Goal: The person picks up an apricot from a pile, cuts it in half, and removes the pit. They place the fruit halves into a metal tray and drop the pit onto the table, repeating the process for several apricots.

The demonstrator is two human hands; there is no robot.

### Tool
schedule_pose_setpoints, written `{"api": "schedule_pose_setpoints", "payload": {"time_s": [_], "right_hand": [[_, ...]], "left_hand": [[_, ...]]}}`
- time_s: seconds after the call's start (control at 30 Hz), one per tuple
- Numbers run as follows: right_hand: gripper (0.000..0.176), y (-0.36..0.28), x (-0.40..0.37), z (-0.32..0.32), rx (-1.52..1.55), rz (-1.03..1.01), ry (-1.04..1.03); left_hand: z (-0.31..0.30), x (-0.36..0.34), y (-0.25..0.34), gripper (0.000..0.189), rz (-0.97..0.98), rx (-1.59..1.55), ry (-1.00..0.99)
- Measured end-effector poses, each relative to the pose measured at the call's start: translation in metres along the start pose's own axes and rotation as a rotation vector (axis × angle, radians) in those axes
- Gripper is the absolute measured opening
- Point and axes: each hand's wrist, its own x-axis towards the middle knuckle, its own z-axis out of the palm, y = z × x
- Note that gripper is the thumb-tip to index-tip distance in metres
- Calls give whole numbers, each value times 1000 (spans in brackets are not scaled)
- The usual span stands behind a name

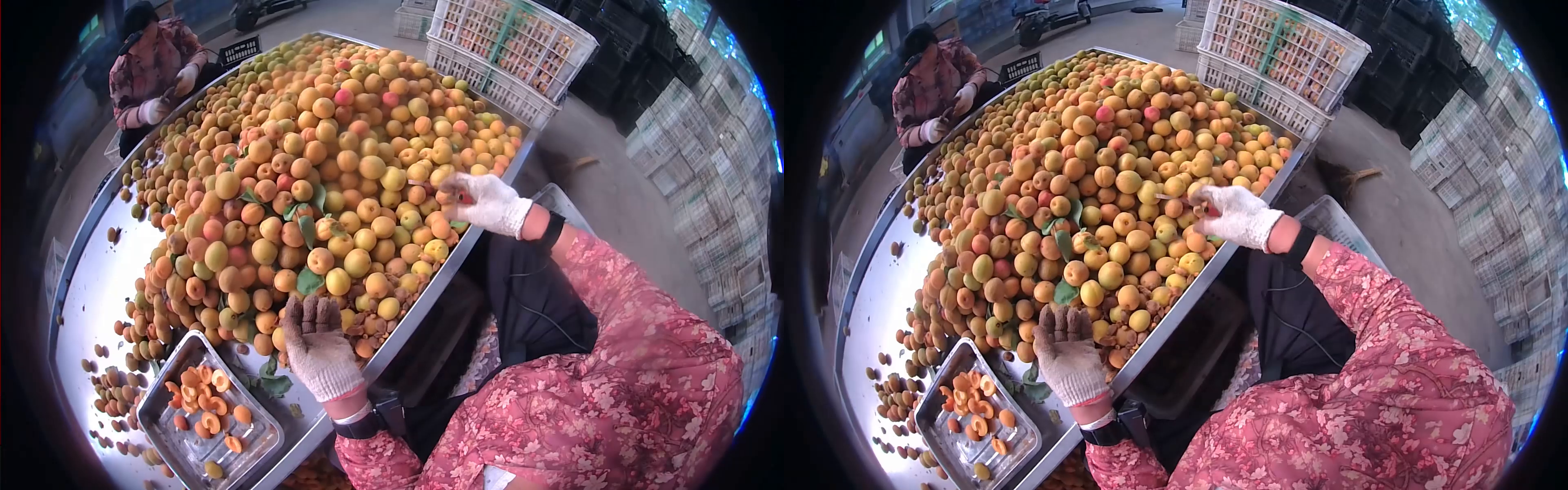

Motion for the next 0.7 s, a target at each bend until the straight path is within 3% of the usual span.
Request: {"api": "schedule_pose_setpoints", "payload": {"time_s": [0.13,0.2,0.33,0.47,0.53,0.6,0.7], "right_hand": [[48,2,-7,10,-126,197,-220],[53,13,-7,22,-69,170,-286],[43,20,-6,27,119,218,-264],[52,19,-2,28,141,214,-179],[61,-13,-1,23,344,292,-182],[58,-37,0,36,363,106,-109],[54,-89,-10,48,318,-33,-175]], "left_hand": [[16,-8,2,47,33,28,17],[19,-10,3,38,47,18,44],[15,-8,0,44,54,65,50],[22,-8,-7,36,120,164,12],[39,-18,-10,32,184,276,-10],[48,-28,-13,31,170,801,-139],[49,-33,-23,37,96,830,-198]]}}
